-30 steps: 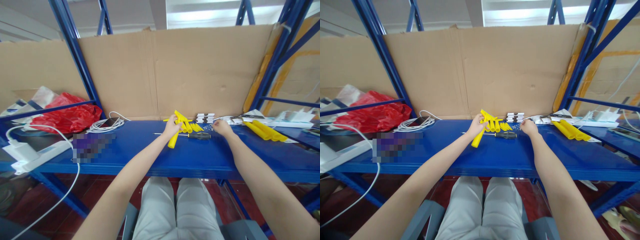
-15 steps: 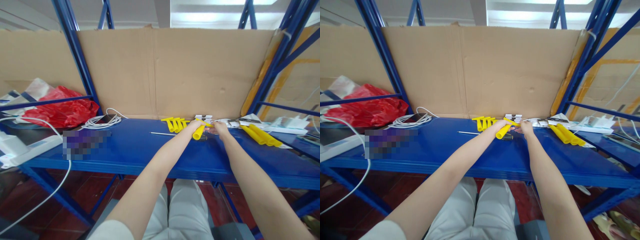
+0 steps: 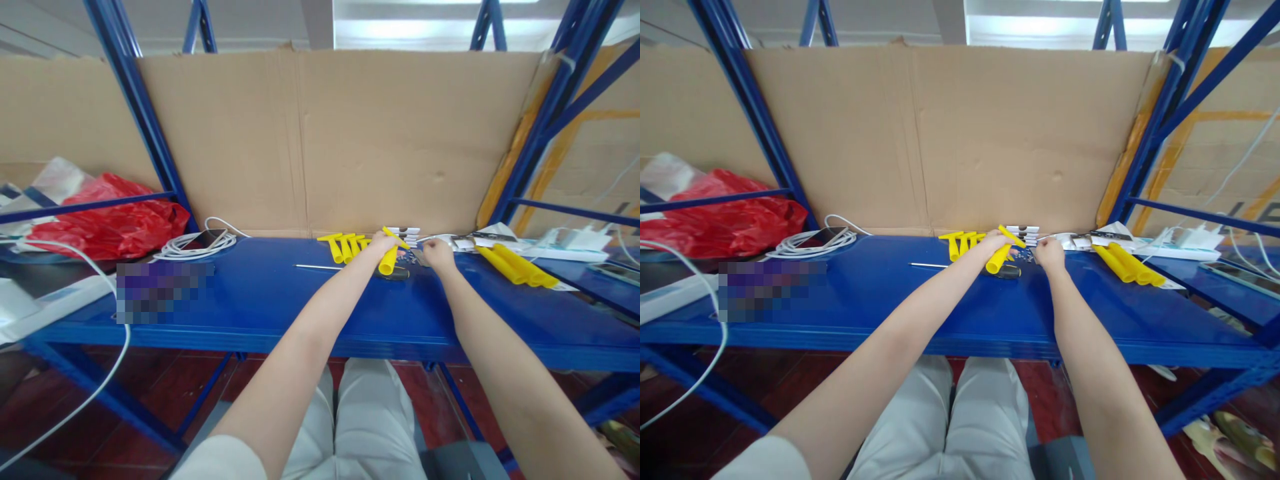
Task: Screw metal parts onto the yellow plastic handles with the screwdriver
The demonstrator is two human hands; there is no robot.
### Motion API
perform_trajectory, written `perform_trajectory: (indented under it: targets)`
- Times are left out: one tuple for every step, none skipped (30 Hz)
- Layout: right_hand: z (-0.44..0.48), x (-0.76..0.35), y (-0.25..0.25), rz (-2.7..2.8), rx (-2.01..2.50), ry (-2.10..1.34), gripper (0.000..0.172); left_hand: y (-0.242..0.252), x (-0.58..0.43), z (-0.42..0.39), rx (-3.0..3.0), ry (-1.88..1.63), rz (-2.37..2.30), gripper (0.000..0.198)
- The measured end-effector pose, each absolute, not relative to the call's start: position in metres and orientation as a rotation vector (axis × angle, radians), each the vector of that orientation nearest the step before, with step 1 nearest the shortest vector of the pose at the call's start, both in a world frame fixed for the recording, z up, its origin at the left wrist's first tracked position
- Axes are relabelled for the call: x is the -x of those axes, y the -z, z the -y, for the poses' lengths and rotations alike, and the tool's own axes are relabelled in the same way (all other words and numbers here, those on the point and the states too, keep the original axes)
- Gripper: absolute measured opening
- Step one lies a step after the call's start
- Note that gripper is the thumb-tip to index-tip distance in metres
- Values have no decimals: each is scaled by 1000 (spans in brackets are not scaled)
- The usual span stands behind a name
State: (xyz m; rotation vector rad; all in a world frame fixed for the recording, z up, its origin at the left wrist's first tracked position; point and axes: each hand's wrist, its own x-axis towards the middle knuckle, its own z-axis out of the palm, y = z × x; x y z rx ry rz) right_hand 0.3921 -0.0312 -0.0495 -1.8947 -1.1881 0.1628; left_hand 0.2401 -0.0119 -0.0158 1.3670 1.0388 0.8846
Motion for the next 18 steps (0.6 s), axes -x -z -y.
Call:
perform_trajectory:
  targets:
    - [32,-392,50,1314,1965,-75,33,16,-234,9,-1485,-973,-1067,47]
    - [33,-391,50,1431,2027,-16,36,16,-226,7,-1596,-1064,-1099,51]
    - [34,-390,51,1522,2077,6,38,16,-218,5,-1715,-1139,-1109,55]
    - [34,-389,51,1594,2117,18,39,14,-208,4,-1840,-1193,-1108,58]
    - [35,-388,52,1652,2147,30,40,12,-198,4,-1948,-1247,-1117,59]
    - [35,-387,53,1698,2165,43,40,10,-187,5,-2044,-1284,-1123,59]
    - [34,-387,55,1733,2172,51,40,9,-177,7,-2133,-1298,-1130,60]
    - [33,-387,57,1756,2171,50,40,8,-167,9,-2214,-1302,-1146,61]
    - [31,-387,59,1767,2164,44,39,7,-157,12,-2289,-1304,-1162,61]
    - [29,-388,61,1770,2150,35,37,8,-147,16,-2364,-1294,-1174,62]
    - [26,-389,63,1770,2130,26,35,10,-139,19,-2432,-1280,-1191,62]
    - [23,-390,66,1773,2106,20,33,13,-131,23,-2495,-1263,-1208,61]
    - [21,-391,69,1778,2080,16,30,17,-124,27,-2560,-1236,-1217,62]
    - [18,-392,71,1780,2056,12,27,21,-119,30,-2627,-1199,-1222,63]
    - [17,-393,73,1777,2039,3,26,26,-114,32,-2688,-1152,-1231,64]
    - [16,-393,74,1766,2024,-8,25,31,-111,35,-2745,-1094,-1240,64]
    - [16,-392,73,1744,2007,-19,24,35,-109,36,-2805,-1016,-1236,63]
    - [17,-390,72,1717,1980,-26,24,38,-108,38,-2858,-931,-1233,62]
